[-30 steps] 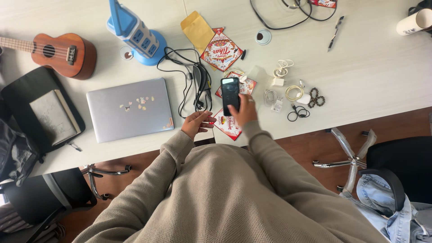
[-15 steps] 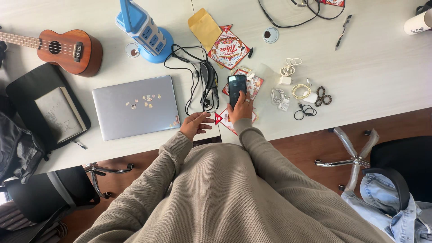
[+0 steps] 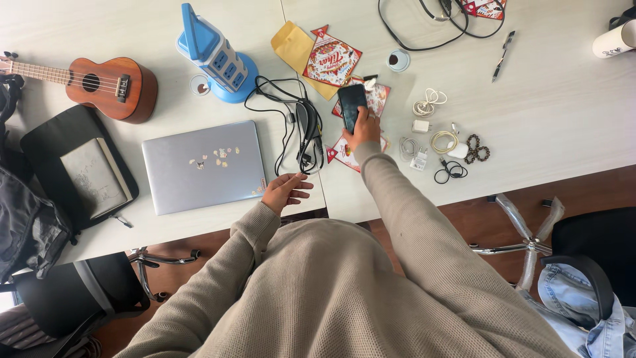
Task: The person untangles a laptop charger cable on a desk, plugs a power strip and charger into a wall socket, and handles a phone among charging cables. They then open the battery cover of a wireless mouse, insert a battery, and close the cover.
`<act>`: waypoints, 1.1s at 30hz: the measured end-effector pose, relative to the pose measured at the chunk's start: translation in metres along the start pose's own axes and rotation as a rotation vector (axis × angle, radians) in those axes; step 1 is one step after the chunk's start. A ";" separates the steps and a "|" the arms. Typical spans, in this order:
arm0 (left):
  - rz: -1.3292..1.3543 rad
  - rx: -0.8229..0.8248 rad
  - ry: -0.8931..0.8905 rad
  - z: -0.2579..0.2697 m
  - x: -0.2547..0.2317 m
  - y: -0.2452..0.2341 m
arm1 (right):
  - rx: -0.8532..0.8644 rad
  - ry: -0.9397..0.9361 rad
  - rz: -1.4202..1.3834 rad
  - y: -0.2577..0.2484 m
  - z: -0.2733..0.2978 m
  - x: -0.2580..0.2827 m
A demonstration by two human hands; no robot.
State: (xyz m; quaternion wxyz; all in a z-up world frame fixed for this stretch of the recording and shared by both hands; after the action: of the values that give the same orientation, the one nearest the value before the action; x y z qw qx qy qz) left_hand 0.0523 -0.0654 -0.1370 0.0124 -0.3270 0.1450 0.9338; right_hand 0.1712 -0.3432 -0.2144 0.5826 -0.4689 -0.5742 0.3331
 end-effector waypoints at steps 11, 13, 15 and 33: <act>-0.014 -0.016 -0.012 0.006 -0.007 0.008 | -0.185 0.013 -0.002 -0.036 0.052 -0.004; -0.009 -0.014 -0.002 0.006 -0.010 0.008 | -0.167 0.029 0.022 -0.041 0.075 -0.010; -0.002 -0.024 -0.001 0.005 -0.012 0.006 | -0.114 0.056 0.063 -0.042 0.090 -0.016; -0.004 -0.039 -0.038 0.009 -0.006 0.002 | -0.202 0.022 -0.088 -0.036 0.062 -0.004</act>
State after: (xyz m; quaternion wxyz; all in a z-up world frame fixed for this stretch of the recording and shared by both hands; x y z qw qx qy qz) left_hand 0.0510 -0.0643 -0.1262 0.0107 -0.3094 0.1258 0.9425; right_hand 0.1041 -0.3485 -0.1885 0.5526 -0.5032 -0.6186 0.2424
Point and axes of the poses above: each hand's wrist, its own z-axis away from the middle knuckle, its own y-axis out of the palm, x = y × z, the point moved 5 cm from there along -z, towards the middle knuckle, and after that the axes turned 9 degrees about z, right-handed, at the moved point
